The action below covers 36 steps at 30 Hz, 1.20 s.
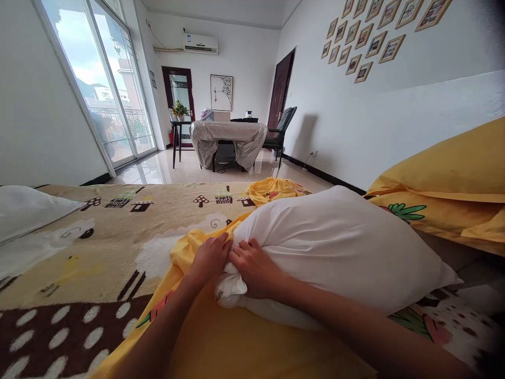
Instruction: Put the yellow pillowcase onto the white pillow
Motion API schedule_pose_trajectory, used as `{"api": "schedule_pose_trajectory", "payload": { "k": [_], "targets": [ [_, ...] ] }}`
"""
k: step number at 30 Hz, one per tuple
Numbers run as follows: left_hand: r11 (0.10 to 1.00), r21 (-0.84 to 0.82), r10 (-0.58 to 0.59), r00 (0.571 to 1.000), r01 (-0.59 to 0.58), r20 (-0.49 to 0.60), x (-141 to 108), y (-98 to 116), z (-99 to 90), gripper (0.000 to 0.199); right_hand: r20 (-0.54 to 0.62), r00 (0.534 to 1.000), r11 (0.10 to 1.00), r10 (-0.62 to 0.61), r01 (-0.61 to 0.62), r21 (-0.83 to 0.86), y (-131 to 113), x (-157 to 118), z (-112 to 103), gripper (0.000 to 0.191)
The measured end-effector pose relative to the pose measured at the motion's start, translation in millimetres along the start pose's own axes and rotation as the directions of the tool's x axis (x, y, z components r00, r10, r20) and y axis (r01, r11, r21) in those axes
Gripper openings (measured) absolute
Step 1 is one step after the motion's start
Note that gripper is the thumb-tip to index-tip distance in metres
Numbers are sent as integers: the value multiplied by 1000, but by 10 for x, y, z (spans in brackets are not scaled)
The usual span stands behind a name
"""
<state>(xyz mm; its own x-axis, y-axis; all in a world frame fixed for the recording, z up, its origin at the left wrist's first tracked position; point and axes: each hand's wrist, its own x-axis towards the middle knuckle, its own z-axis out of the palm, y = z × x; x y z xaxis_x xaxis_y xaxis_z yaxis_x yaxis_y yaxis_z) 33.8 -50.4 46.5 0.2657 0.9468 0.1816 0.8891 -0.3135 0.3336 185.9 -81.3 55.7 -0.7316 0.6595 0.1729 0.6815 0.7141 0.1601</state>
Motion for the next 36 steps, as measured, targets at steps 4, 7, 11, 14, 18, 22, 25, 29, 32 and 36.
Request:
{"api": "schedule_pose_trajectory", "payload": {
  "k": [4, 7, 11, 14, 18, 22, 25, 29, 32, 36],
  "targets": [
    [1000, 3, -5, 1000, 5, 2, 1, 6, -4, 22, -21, 1000, 1000, -5, 5, -4, 3, 4, 7, 32],
    [1000, 2, -7, 1000, 7, 5, 5, 11, -7, 22, -19, 1000, 1000, -3, 3, -9, 0, 4, 4, 32],
    [1000, -1, -6, 1000, 6, 7, 7, 15, -10, 22, -10, 1000, 1000, 1, -1, 4, -1, 1, -1, 34],
    [1000, -2, -8, 1000, 8, 8, 5, 15, -10, 22, -3, 1000, 1000, 4, -4, 15, 1, 0, -5, 37],
    [1000, 2, -6, 1000, 6, 11, 7, 12, -6, 22, 3, 1000, 1000, 8, -8, 20, -3, -1, -12, 35],
    [1000, 11, -6, 1000, 6, 15, 6, 16, -9, 22, 5, 1000, 1000, 12, -12, 19, -9, 1, -18, 35],
    [1000, 16, -9, 1000, 8, 23, 2, 23, -20, 23, 10, 1000, 1000, 14, -14, 14, -9, 4, -22, 35],
    [1000, 21, -12, 999, 11, 37, -5, 29, -34, 22, 23, 1000, 1000, 16, -16, 9, -10, 4, -25, 35],
    [999, 28, -16, 999, 14, 41, -8, 34, -42, 23, 24, 1000, 1000, 15, -15, 9, -12, 2, -26, 37],
    [999, 36, -17, 999, 15, 49, -8, 40, -47, 23, 26, 1000, 1000, 16, -17, 19, -12, 1, -29, 35]
  ]
}}
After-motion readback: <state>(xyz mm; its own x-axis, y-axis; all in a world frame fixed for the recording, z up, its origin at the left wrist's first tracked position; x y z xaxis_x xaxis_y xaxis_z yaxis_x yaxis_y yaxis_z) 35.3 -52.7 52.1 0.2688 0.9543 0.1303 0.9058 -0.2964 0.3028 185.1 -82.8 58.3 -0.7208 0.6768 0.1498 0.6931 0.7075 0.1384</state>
